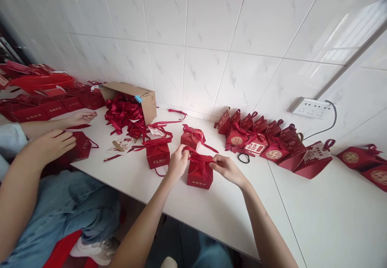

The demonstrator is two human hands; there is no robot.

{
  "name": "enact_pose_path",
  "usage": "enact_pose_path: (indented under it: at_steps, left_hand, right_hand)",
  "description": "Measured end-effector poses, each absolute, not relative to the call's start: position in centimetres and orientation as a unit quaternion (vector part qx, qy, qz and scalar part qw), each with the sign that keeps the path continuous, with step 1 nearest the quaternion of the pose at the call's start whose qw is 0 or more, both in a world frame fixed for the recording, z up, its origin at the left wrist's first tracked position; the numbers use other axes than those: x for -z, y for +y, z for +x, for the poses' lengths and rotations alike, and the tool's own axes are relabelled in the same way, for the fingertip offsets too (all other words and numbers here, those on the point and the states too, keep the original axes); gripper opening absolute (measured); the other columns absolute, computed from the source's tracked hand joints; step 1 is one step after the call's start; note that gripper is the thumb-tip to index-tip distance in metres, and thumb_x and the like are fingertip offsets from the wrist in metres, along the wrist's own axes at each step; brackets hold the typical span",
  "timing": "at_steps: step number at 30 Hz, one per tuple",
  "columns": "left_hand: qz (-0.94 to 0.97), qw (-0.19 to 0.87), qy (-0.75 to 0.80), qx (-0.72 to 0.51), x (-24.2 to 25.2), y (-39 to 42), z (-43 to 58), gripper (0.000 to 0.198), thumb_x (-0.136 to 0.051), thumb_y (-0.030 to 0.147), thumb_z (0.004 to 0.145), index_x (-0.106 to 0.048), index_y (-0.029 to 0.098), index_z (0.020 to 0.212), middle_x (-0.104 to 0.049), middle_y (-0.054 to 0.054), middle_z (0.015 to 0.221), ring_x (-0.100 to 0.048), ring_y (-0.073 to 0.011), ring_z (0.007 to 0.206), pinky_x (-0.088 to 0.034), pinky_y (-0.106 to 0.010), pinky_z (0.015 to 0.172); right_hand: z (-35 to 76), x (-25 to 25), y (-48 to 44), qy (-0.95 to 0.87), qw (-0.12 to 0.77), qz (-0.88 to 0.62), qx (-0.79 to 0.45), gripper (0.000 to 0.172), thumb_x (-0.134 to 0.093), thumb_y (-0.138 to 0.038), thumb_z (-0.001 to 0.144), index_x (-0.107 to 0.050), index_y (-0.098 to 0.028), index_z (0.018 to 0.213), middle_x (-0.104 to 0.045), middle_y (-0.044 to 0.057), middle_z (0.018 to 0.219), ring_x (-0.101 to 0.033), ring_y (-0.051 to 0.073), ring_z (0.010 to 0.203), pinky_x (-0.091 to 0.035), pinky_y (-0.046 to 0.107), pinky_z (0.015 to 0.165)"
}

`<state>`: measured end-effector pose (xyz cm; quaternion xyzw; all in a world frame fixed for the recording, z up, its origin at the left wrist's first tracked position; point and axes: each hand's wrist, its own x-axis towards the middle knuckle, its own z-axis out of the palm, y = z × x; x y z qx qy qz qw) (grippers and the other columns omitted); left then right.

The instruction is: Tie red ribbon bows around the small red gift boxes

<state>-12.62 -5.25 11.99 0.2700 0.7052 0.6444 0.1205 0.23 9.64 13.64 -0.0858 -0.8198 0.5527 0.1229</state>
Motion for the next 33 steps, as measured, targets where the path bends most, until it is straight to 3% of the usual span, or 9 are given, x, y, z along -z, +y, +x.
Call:
enact_pose_path:
  at_steps: [3, 7, 17, 20, 25, 27, 29, 31, 33]
  left_hand:
    - [0.255, 0.158, 0.659, -0.69, -12.6, -5.5, -13.2, 0.016, -0.04, 0.028, 0.079, -0.051, 0.019, 0.071, -0.052, 0.002, 0.059, -0.042, -0.0093, 0.046, -0.033, -0.022, 0.045]
    - [0.253, 0.193, 0.586, -0.746, -14.4, -5.9, -13.5, 0.014, -0.048, 0.03, 0.075, -0.044, 0.019, 0.067, -0.044, 0.005, 0.056, -0.041, -0.0081, 0.048, -0.037, -0.022, 0.051]
    - [0.26, 0.203, 0.495, -0.804, -19.1, -7.0, -14.2, 0.014, -0.061, 0.028, 0.072, -0.054, 0.016, 0.073, -0.054, 0.0, 0.069, -0.048, -0.0079, 0.058, -0.04, -0.021, 0.054]
    - [0.276, 0.206, 0.481, -0.806, -19.7, -7.2, -14.0, 0.013, -0.065, 0.024, 0.067, -0.058, 0.015, 0.075, -0.057, -0.002, 0.073, -0.053, -0.0098, 0.063, -0.045, -0.024, 0.061]
    - [0.344, 0.206, 0.499, -0.768, -20.6, -7.1, -13.4, 0.032, -0.069, 0.019, 0.067, -0.062, 0.017, 0.098, -0.064, -0.006, 0.091, -0.062, -0.0174, 0.085, -0.048, -0.033, 0.084]
    - [0.372, 0.182, 0.543, -0.73, -21.0, -6.8, -13.4, 0.024, -0.067, 0.025, 0.073, -0.062, 0.017, 0.096, -0.065, -0.005, 0.09, -0.063, -0.0167, 0.081, -0.049, -0.033, 0.081]
    - [0.397, 0.163, 0.582, -0.691, -21.4, -6.3, -13.6, 0.018, -0.062, 0.033, 0.078, -0.063, 0.016, 0.086, -0.064, -0.003, 0.076, -0.06, -0.0136, 0.068, -0.049, -0.028, 0.069]
    - [0.41, 0.139, 0.606, -0.667, -21.9, -5.6, -13.9, 0.022, -0.06, 0.038, 0.079, -0.061, 0.016, 0.077, -0.059, 0.0, 0.066, -0.055, -0.0117, 0.06, -0.046, -0.024, 0.06]
    - [0.416, 0.114, 0.611, -0.664, -22.2, -4.9, -13.9, 0.023, -0.06, 0.039, 0.079, -0.061, 0.016, 0.076, -0.059, -0.001, 0.068, -0.056, -0.0121, 0.064, -0.045, -0.023, 0.061]
  right_hand:
    - [0.7, -14.1, 10.2, -0.775, 0.144, -0.066, -0.612, 0.029, -0.056, -0.045, 0.075, -0.048, -0.019, 0.066, -0.047, 0.0, 0.068, -0.04, 0.012, 0.059, -0.035, 0.026, 0.056]
    - [0.6, -14.9, 10.8, -0.723, 0.19, -0.065, -0.661, 0.032, -0.05, -0.051, 0.078, -0.048, -0.02, 0.069, -0.046, 0.0, 0.069, -0.037, 0.011, 0.055, -0.035, 0.027, 0.053]
    - [-0.7, -18.4, 11.4, -0.705, 0.323, -0.098, -0.624, 0.038, -0.054, -0.055, 0.081, -0.064, -0.019, 0.075, -0.041, -0.002, 0.054, -0.036, 0.011, 0.051, -0.032, 0.026, 0.049]
    - [-1.2, -18.9, 11.0, -0.698, 0.362, -0.101, -0.609, 0.037, -0.059, -0.055, 0.078, -0.067, -0.019, 0.076, -0.052, 0.001, 0.062, -0.042, 0.012, 0.055, -0.037, 0.027, 0.052]
    - [-2.0, -19.5, 9.7, -0.682, 0.357, -0.083, -0.633, 0.034, -0.066, -0.052, 0.071, -0.063, -0.018, 0.068, -0.062, 0.004, 0.068, -0.054, 0.017, 0.066, -0.046, 0.031, 0.066]
    - [-2.2, -19.7, 9.2, -0.658, 0.347, -0.08, -0.664, 0.034, -0.072, -0.05, 0.066, -0.063, -0.019, 0.074, -0.062, 0.002, 0.066, -0.056, 0.017, 0.065, -0.048, 0.032, 0.068]
    - [-2.4, -19.8, 8.8, -0.636, 0.342, -0.082, -0.687, 0.035, -0.074, -0.049, 0.063, -0.061, -0.019, 0.076, -0.062, 0.001, 0.064, -0.057, 0.016, 0.063, -0.048, 0.031, 0.066]
    - [-2.6, -19.8, 8.5, -0.63, 0.339, -0.083, -0.694, 0.034, -0.073, -0.049, 0.064, -0.06, -0.018, 0.071, -0.061, 0.001, 0.064, -0.056, 0.014, 0.062, -0.047, 0.03, 0.065]
    - [-2.7, -19.9, 8.3, -0.628, 0.341, -0.084, -0.695, 0.034, -0.073, -0.049, 0.065, -0.059, -0.018, 0.068, -0.06, 0.0, 0.064, -0.054, 0.013, 0.06, -0.047, 0.028, 0.062]
